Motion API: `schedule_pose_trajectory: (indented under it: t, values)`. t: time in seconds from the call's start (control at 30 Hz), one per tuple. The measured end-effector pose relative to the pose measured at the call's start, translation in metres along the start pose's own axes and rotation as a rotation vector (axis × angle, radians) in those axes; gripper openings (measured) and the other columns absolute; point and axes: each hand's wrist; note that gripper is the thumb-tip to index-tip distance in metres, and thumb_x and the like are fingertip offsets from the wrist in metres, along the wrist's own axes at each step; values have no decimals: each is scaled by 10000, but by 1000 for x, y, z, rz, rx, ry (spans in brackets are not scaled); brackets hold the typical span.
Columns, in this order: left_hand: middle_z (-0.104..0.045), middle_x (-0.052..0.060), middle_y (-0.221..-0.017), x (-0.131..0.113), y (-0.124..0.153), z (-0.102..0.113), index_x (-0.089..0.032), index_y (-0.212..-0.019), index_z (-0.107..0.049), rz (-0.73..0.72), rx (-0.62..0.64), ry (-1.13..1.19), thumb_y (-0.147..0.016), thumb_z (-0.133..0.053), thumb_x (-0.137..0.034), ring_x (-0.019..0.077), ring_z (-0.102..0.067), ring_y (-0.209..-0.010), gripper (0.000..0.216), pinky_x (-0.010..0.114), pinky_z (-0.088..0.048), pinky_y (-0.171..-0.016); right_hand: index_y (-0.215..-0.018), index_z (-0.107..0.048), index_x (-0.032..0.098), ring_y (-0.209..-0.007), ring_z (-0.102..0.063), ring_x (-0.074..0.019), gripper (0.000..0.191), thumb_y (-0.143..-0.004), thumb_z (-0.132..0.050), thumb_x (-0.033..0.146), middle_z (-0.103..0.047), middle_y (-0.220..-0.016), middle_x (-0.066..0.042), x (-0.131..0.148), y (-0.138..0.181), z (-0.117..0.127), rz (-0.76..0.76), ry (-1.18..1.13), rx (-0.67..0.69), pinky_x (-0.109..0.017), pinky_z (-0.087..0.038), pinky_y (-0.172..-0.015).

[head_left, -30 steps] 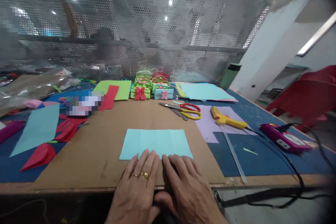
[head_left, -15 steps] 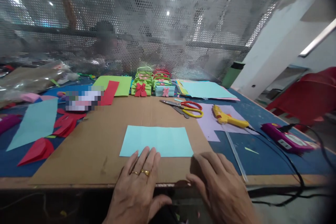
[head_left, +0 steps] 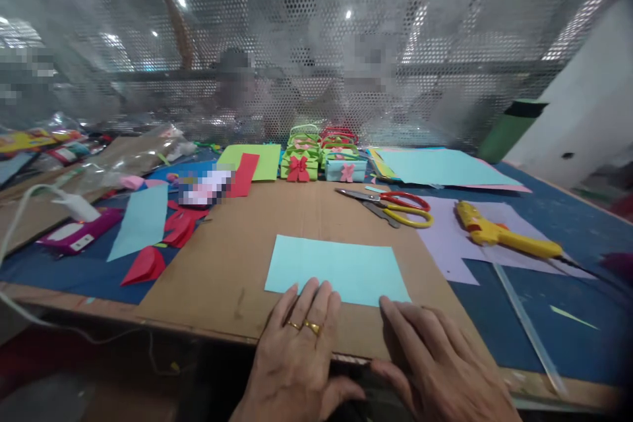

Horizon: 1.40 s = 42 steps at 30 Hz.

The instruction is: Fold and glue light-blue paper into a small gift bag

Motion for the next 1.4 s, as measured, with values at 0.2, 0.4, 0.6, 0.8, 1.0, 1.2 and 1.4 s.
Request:
schedule_pose_trajectory:
  t: [0.2,0.4,0.6,0.8,1.0,1.2,1.4]
  values:
    - [-607,153,-1368,28,23,16,-30,-1344,-528,-5,55,-46,-933,-507,-610,263,-497,-1334,711,386,-360,-1108,-1230,-611,116,-938,-593,-260,568,-988,-376,573,-674,-1032,-122,2,-2,-1,6,31,-30,-388,-442,-816]
    - [-592,178,-1378,63,52,33,-51,-1387,-498,-13,102,-231,-895,-598,-555,317,-526,-1296,712,470,-271,-1160,-1229,-607,111,-925,-588,-250,544,-1005,-358,541,-672,-1019,-114,6,-5,1,-28,28,-39,-380,-440,-827]
    - [-538,257,-1402,29,27,19,-15,-1333,-535,11,10,-242,-843,-533,-726,391,-456,-1340,864,493,-301,-1110,-1172,-622,68,-879,-589,-255,641,-1000,-275,578,-675,-948,-126,15,-10,4,-36,77,-72,-399,-448,-815]
    - [-546,192,-1424,-10,-1,-25,-56,-1378,-509,-119,-112,-55,-815,-356,-842,363,-417,-1378,979,490,-337,-1090,-1191,-622,119,-916,-599,-217,599,-1018,-245,552,-692,-1002,-94,16,-8,9,-47,59,-89,-366,-437,-862]
    - [-559,199,-1413,-7,1,-27,-32,-1363,-518,-145,-114,-70,-752,-500,-844,389,-485,-1318,1017,510,-417,-1018,-1096,-661,166,-829,-572,-207,518,-1017,-298,528,-673,-900,-59,-11,12,25,-110,102,-83,-376,-407,-839]
    - [-511,210,-1451,-5,-3,-14,-47,-1408,-462,-113,47,-25,-567,-764,-771,412,-489,-1327,1150,552,-482,-1008,-814,-660,188,-775,-569,-197,398,-1032,-388,381,-627,-853,-75,-34,-29,45,-221,6,55,-335,-404,-709]
    - [-420,247,-1502,16,-7,-14,-64,-1436,-429,-22,260,40,-493,-806,-760,449,-412,-1373,1231,601,-439,-1073,-925,-693,170,-894,-630,-198,265,-999,-487,319,-676,-964,-91,-38,-121,12,-189,-90,329,-293,-410,-744]
Point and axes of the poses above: each hand's wrist, its own y-axis away from the middle knuckle, its own z-axis out of the back of the hand, x = y × z
